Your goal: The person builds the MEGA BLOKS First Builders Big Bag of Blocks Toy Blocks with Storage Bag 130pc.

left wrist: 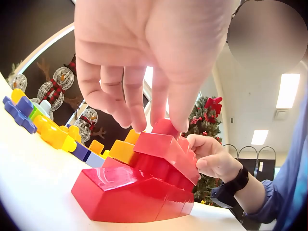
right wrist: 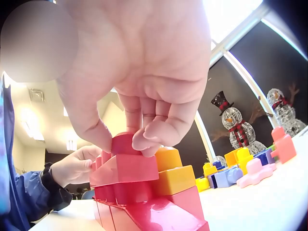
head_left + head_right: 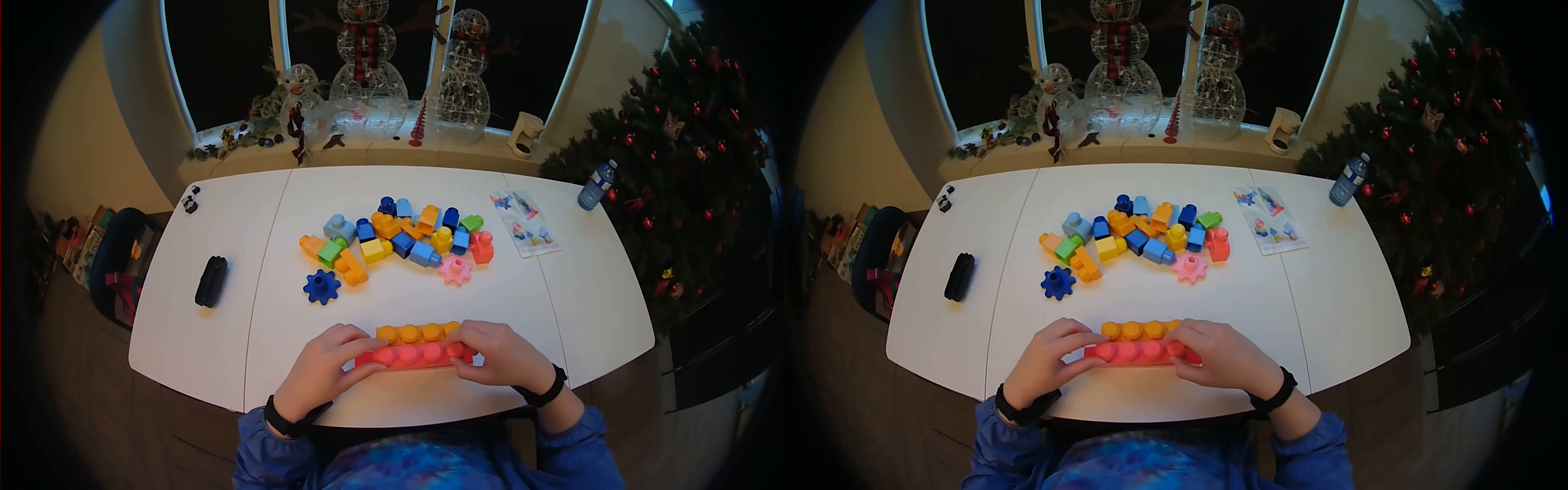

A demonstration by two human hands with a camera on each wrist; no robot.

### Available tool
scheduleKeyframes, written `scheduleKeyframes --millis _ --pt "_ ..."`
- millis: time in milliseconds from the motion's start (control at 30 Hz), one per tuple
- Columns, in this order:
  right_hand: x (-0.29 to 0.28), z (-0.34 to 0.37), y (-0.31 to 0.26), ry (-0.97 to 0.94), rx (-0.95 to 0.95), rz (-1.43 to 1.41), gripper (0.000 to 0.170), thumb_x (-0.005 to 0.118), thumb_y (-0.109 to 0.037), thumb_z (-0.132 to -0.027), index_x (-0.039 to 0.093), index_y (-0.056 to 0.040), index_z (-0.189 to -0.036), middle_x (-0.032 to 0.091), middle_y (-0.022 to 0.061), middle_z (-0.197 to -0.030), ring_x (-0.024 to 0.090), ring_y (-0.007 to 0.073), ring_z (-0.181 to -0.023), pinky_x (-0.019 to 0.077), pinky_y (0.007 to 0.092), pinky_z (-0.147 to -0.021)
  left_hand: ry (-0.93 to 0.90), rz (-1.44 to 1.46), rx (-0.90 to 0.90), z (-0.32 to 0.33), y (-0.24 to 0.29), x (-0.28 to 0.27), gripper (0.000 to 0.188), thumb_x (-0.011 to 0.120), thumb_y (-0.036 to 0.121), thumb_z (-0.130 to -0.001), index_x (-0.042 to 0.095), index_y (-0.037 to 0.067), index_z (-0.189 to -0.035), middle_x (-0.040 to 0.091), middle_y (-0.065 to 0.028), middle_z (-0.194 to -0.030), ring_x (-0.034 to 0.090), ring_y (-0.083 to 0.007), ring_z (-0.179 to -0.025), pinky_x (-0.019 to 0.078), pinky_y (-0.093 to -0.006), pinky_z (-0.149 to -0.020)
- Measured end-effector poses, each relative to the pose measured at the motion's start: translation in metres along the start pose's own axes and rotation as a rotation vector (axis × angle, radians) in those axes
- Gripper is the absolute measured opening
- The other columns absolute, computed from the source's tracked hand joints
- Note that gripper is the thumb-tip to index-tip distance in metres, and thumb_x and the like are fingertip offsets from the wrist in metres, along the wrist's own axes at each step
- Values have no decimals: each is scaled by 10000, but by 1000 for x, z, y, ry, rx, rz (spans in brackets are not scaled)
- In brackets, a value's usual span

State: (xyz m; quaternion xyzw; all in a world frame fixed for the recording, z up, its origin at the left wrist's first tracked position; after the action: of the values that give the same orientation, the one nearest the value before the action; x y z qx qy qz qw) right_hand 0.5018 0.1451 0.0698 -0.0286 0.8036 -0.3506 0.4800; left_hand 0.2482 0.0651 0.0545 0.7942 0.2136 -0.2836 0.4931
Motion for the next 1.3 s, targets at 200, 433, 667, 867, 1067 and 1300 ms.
scheduleKeyframes --millis 200,433,667,867,1067,1300 --pt "5 7 6 -29 12 33 177 764 -63 -844 662 -51 -988 658 101 -890 671 291 -760 558 364 -667 -8 -24 5 -1 -2 4 315 868 145 -815 771 60 -1104 706 -98 -993 678 -287 -932 568 -375 -815" --pt "11 9 7 -55 -16 76 171 757 -65 -840 651 -46 -973 640 105 -896 664 315 -783 559 390 -678 -28 -56 6 0 -5 7 293 877 141 -794 768 60 -1053 710 -89 -991 677 -291 -935 571 -385 -811" --pt "10 10 6 -48 -21 109 168 747 -62 -846 673 -54 -996 655 107 -934 669 312 -793 568 382 -691 -24 -67 37 -1 -6 7 273 851 161 -819 764 85 -1066 698 -71 -978 663 -278 -912 569 -374 -788" --pt "-3 11 6 12 97 143 445 838 -317 -848 670 -94 -1195 658 72 -1001 687 263 -816 572 358 -683 -70 -48 -67 0 -17 7 498 922 215 -759 698 55 -1174 697 -89 -1059 666 -277 -899 566 -352 -783" --pt "-3 3 11 12 102 237 739 907 -389 -766 616 -127 -1392 666 102 -1255 714 283 -995 598 354 -806 -45 -85 -16 -15 -8 3 707 947 315 -729 625 63 -1306 676 -113 -1181 661 -301 -943 570 -360 -799" --pt "4 5 24 -39 106 234 731 888 -377 -791 609 -116 -1414 685 116 -1250 711 302 -1060 599 371 -859 -83 -111 10 -20 -19 9 652 933 313 -738 653 59 -1270 691 -118 -1173 661 -325 -1014 571 -388 -833"
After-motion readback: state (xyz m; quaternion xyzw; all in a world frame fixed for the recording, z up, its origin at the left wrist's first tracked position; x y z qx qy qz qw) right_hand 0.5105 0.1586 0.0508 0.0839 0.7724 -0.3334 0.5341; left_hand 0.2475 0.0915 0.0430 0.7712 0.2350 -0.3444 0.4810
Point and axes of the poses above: each hand's wrist, its own z-axis away from the middle knuckle, its own x-axis out of the palm, y = z × x, the point moved 4 cm from there along -z, towards the middle knuckle
